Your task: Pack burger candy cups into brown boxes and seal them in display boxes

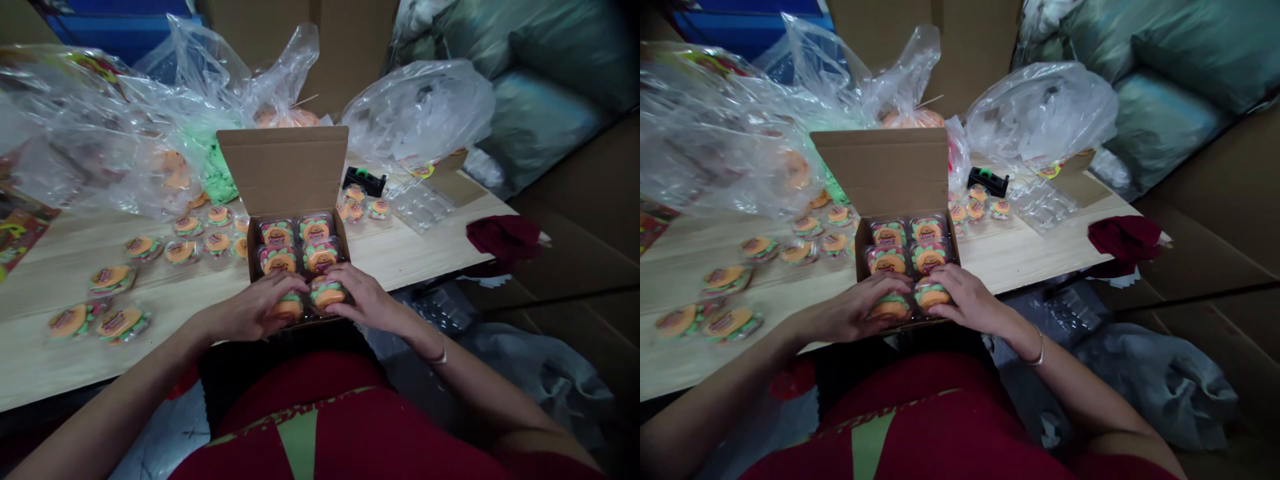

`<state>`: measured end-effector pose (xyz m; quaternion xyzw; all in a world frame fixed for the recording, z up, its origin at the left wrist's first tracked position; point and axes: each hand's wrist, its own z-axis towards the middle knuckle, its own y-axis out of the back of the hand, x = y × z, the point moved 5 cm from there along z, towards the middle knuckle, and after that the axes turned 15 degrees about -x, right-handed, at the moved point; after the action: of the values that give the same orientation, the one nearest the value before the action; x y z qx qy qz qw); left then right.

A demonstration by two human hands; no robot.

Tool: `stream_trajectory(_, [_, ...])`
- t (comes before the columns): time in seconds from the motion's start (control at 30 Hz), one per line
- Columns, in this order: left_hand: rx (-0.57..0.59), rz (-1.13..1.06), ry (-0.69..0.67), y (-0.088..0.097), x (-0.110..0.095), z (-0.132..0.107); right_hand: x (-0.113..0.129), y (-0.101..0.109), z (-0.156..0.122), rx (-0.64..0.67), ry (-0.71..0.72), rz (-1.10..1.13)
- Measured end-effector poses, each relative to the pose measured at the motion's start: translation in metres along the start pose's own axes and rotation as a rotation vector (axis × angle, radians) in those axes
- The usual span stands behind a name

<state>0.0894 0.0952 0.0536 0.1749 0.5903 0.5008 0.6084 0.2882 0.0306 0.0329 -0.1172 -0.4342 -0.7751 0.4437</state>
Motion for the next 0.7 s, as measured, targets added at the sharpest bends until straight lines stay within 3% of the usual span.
stream_trajectory(0.13, [-0.094, 0.226, -0.085, -0.004, 0.005, -0.002, -0.001, -0.003, 0.006, 0.036, 0.065, 0.014])
stream_trajectory(0.27, [-0.137, 0.232, -0.082, -0.004, 0.009, 0.002, -0.005, -0.003, 0.010, 0.112, 0.043, 0.041])
stream_trajectory(0.37, [-0.201, 0.222, -0.096, -0.006, 0.007, -0.002, -0.006, -0.004, 0.003, 0.007, 0.065, -0.003])
stream_trajectory(0.47, [-0.396, 0.345, -0.102, -0.006, 0.007, -0.014, -0.009, -0.005, -0.008, -0.119, 0.045, -0.039])
stream_trajectory(0.53, [-0.485, 0.426, -0.085, -0.007, 0.009, -0.021, -0.010, -0.006, -0.010, -0.108, 0.055, -0.034])
stream_trajectory(0.6, [-0.476, 0.406, -0.066, -0.008, 0.013, -0.024, -0.010, -0.005, -0.007, -0.053, 0.070, 0.004])
stream_trajectory(0.7, [-0.358, 0.213, 0.000, -0.005, 0.020, -0.021, -0.013, 0.002, 0.002, 0.050, 0.019, 0.099])
